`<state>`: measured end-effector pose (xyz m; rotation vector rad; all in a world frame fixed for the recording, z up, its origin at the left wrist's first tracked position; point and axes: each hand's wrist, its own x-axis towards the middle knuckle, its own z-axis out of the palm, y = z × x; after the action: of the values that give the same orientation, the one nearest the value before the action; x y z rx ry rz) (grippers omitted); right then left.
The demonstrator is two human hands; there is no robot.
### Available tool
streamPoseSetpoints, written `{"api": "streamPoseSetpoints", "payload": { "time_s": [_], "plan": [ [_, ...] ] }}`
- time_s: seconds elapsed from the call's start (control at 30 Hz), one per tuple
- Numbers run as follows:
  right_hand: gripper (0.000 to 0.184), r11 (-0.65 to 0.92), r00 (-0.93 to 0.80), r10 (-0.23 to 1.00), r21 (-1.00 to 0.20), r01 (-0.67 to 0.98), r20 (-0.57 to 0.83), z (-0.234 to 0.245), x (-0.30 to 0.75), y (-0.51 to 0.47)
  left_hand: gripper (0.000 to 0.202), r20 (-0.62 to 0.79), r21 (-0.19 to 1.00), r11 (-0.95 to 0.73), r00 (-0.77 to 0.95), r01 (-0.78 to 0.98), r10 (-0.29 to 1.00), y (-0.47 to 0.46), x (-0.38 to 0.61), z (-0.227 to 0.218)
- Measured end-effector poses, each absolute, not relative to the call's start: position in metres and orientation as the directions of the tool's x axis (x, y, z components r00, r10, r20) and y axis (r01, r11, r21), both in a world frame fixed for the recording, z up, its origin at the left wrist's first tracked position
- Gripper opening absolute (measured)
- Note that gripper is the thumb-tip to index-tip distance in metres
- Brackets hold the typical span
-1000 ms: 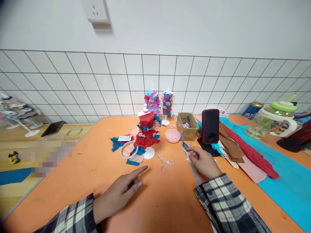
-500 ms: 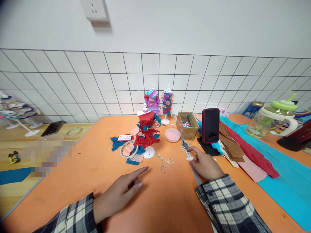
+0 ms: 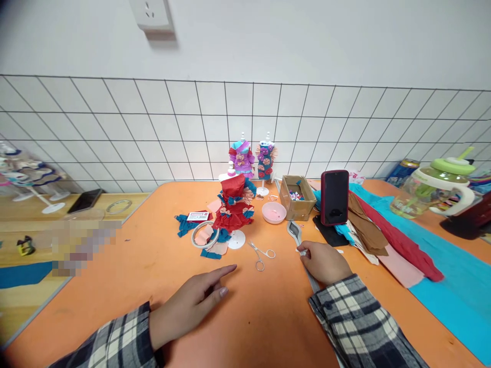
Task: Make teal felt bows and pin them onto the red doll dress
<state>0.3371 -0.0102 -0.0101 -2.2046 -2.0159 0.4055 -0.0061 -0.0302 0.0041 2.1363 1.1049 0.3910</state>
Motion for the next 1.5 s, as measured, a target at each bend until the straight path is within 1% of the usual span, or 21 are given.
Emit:
{"api": "streamPoseSetpoints", "payload": {
  "time_s": [0.07, 0.13, 0.17, 0.2, 0.23, 0.37, 0.43, 0.53, 0.73, 0.93, 0.97, 1.1, 1.17, 1.23, 1.27, 1.3, 1.37, 1.4, 1.43, 1.47, 1.5],
  "plan": [
    [0.028, -0.055, 0.039, 0.994, -0.176, 0.983, -0.098, -0.007, 0.332, -0.013, 0.046, -0.047, 0.693, -0.403, 0.596, 0.597, 0.802, -0.030, -0.006, 0.004],
    [0.029, -0.005, -0.004, 0.993, -0.077, 0.997, -0.117, -0.003, 0.328, -0.016, 0.046, -0.042, 0.687, -0.409, 0.594, 0.600, 0.803, -0.030, -0.006, 0.005],
    [0.030, 0.019, -0.025, 0.991, -0.051, 0.999, -0.131, -0.002, 0.327, -0.017, 0.046, -0.041, 0.684, -0.411, 0.594, 0.603, 0.803, -0.030, -0.006, 0.005],
    [0.031, 0.035, -0.042, 0.989, -0.050, 0.998, -0.139, -0.001, 0.326, -0.017, 0.045, -0.042, 0.681, -0.412, 0.594, 0.605, 0.803, -0.030, -0.006, 0.006],
    [0.032, 0.044, -0.053, 0.990, -0.073, 0.996, -0.133, -0.001, 0.327, -0.018, 0.045, -0.044, 0.679, -0.412, 0.593, 0.608, 0.804, -0.030, -0.006, 0.006],
    [0.040, 0.023, -0.043, 0.996, -0.251, 0.968, -0.076, -0.012, 0.337, -0.026, 0.045, -0.053, 0.681, -0.403, 0.589, 0.612, 0.806, -0.029, -0.006, 0.008],
    [0.047, -0.004, -0.015, 0.998, -0.287, 0.958, -0.065, -0.019, 0.340, -0.033, 0.045, -0.058, 0.684, -0.398, 0.589, 0.611, 0.806, -0.028, -0.006, 0.007],
    [0.052, -0.002, -0.011, 0.999, -0.275, 0.961, -0.045, -0.025, 0.337, -0.044, 0.045, -0.058, 0.684, -0.398, 0.589, 0.611, 0.806, -0.027, -0.006, 0.006],
    [0.056, 0.014, -0.019, 1.000, -0.208, 0.978, -0.018, -0.025, 0.326, -0.055, 0.045, -0.062, 0.676, -0.403, 0.593, 0.616, 0.803, -0.027, -0.006, 0.003],
    [0.054, 0.035, -0.024, 0.999, -0.244, 0.969, 0.047, -0.028, 0.327, -0.056, 0.044, -0.050, 0.667, -0.419, 0.599, 0.616, 0.799, -0.027, -0.007, 0.005],
    [0.053, 0.050, -0.030, 0.996, -0.255, 0.966, 0.080, -0.028, 0.328, -0.056, 0.044, -0.050, 0.664, -0.424, 0.602, 0.616, 0.797, -0.027, -0.007, 0.005],
    [0.044, 0.082, 0.009, 0.956, -0.297, 0.951, 0.293, -0.020, 0.329, -0.053, 0.043, -0.023, 0.651, -0.452, 0.612, 0.609, 0.791, -0.029, -0.006, 0.003],
    [0.041, 0.102, 0.016, 0.943, -0.335, 0.937, 0.332, -0.013, 0.326, -0.052, 0.042, 0.008, 0.652, -0.462, 0.604, 0.601, 0.797, -0.031, -0.005, 0.000],
    [0.043, 0.154, -0.016, 0.935, -0.363, 0.919, 0.354, -0.005, 0.318, -0.052, 0.040, 0.083, 0.650, -0.487, 0.583, 0.583, 0.808, -0.029, -0.007, -0.001],
    [0.049, 0.195, -0.045, 0.926, -0.375, 0.906, 0.374, -0.001, 0.311, -0.052, 0.039, 0.140, 0.639, -0.513, 0.568, 0.574, 0.811, -0.026, -0.010, 0.000],
    [0.060, 0.245, -0.081, 0.917, -0.391, 0.887, 0.391, 0.002, 0.303, -0.054, 0.037, 0.214, 0.613, -0.548, 0.548, 0.569, 0.808, -0.020, -0.014, 0.001],
    [0.083, 0.366, -0.175, 0.897, -0.461, 0.808, 0.406, 0.006, 0.282, -0.057, 0.034, 0.338, 0.516, -0.613, 0.515, 0.598, 0.787, -0.003, -0.027, 0.004],
    [0.089, 0.436, -0.241, 0.881, -0.500, 0.748, 0.407, 0.007, 0.270, -0.058, 0.028, 0.386, 0.455, -0.630, 0.498, 0.629, 0.776, 0.007, -0.034, 0.006],
    [0.091, 0.517, -0.316, 0.846, -0.518, 0.681, 0.429, 0.007, 0.258, -0.057, 0.022, 0.406, 0.405, -0.628, 0.485, 0.665, 0.775, 0.017, -0.042, 0.006],
    [0.091, 0.605, -0.394, 0.791, -0.498, 0.622, 0.468, 0.006, 0.245, -0.055, 0.019, 0.414, 0.376, -0.619, 0.473, 0.689, 0.778, 0.027, -0.048, 0.006],
    [0.090, 0.694, -0.473, 0.715, -0.439, 0.570, 0.515, 0.005, 0.232, -0.051, 0.015, 0.411, 0.362, -0.610, 0.467, 0.704, 0.783, 0.036, -0.054, 0.005]
  ]
}}
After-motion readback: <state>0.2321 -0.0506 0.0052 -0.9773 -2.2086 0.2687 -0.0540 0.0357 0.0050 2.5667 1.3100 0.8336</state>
